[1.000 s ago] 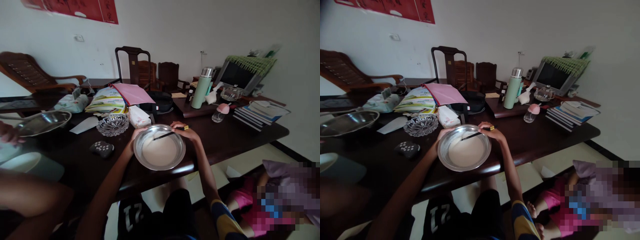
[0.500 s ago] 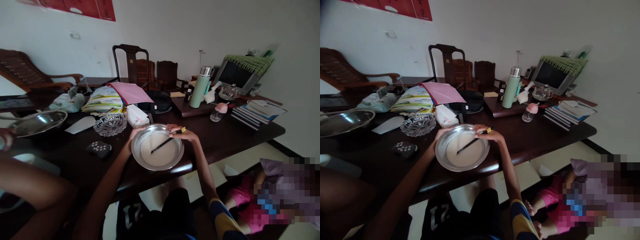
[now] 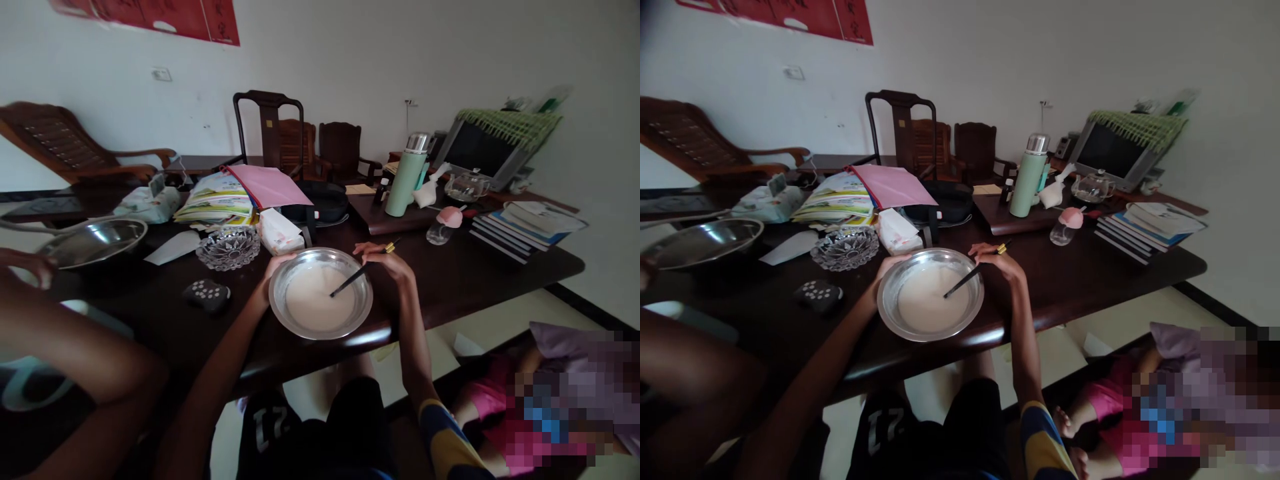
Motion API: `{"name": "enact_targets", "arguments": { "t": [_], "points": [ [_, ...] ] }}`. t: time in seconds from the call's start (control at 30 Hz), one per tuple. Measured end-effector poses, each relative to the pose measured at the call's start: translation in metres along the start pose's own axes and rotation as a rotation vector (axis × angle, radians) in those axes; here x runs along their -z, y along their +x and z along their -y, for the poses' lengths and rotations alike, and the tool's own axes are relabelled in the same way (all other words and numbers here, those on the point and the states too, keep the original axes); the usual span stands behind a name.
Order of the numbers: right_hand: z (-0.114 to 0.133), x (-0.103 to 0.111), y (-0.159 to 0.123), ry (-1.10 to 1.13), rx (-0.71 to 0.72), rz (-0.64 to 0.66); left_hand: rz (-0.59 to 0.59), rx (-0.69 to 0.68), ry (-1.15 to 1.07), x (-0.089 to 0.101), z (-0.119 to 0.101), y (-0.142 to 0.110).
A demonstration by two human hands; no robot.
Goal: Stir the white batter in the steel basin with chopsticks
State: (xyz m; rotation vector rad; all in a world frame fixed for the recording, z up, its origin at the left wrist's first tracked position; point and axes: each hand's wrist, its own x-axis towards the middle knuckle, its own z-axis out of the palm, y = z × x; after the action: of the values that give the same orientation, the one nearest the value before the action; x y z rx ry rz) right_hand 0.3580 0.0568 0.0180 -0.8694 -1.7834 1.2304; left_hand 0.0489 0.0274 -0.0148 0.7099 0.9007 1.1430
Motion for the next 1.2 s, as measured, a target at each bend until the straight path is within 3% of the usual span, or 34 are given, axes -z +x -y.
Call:
{"name": "enact_targets", "arguments": {
  "t": [0.1, 0.2, 0.33, 0.47, 0.57, 0.67, 0.77, 0.83, 0.97, 1.1, 1.2],
  "points": [
    [0.005, -0.013, 0.000, -0.050, 0.055, 0.179, -0.040, -0.016, -0.013, -0.001, -0.001, -0.001],
    [0.004, -0.027, 0.003, -0.103, 0.115, 0.231, -0.051, -0.018, -0.031, -0.005, -0.004, -0.004],
    [-0.003, -0.034, 0.010, -0.137, 0.109, 0.091, -0.040, -0.018, -0.046, -0.009, -0.006, -0.008],
    [-0.005, -0.020, 0.009, -0.125, 0.066, -0.049, -0.023, -0.030, -0.043, -0.006, -0.004, -0.003],
    [-0.002, -0.007, 0.005, -0.044, 0.033, -0.085, 0.036, -0.011, -0.038, -0.001, -0.001, 0.001],
    [0.003, -0.004, 0.000, -0.004, 0.014, 0.037, 0.044, -0.005, -0.027, -0.001, -0.001, -0.001],
    [0.005, -0.012, -0.001, -0.047, 0.065, 0.212, 0.043, -0.009, -0.026, -0.006, -0.005, -0.007],
    [0.005, -0.020, 0.001, -0.081, 0.111, 0.255, 0.036, -0.012, -0.027, -0.010, -0.007, -0.011],
    [0.001, -0.029, 0.005, -0.129, 0.106, 0.149, 0.017, -0.023, -0.026, -0.014, -0.007, -0.013],
    [-0.002, -0.026, 0.006, -0.156, 0.065, -0.004, 0.028, -0.015, -0.021, -0.012, -0.004, -0.014],
    [-0.003, -0.024, 0.007, -0.154, 0.046, -0.050, 0.033, -0.022, -0.017, -0.011, -0.003, -0.015]
  ]
}}
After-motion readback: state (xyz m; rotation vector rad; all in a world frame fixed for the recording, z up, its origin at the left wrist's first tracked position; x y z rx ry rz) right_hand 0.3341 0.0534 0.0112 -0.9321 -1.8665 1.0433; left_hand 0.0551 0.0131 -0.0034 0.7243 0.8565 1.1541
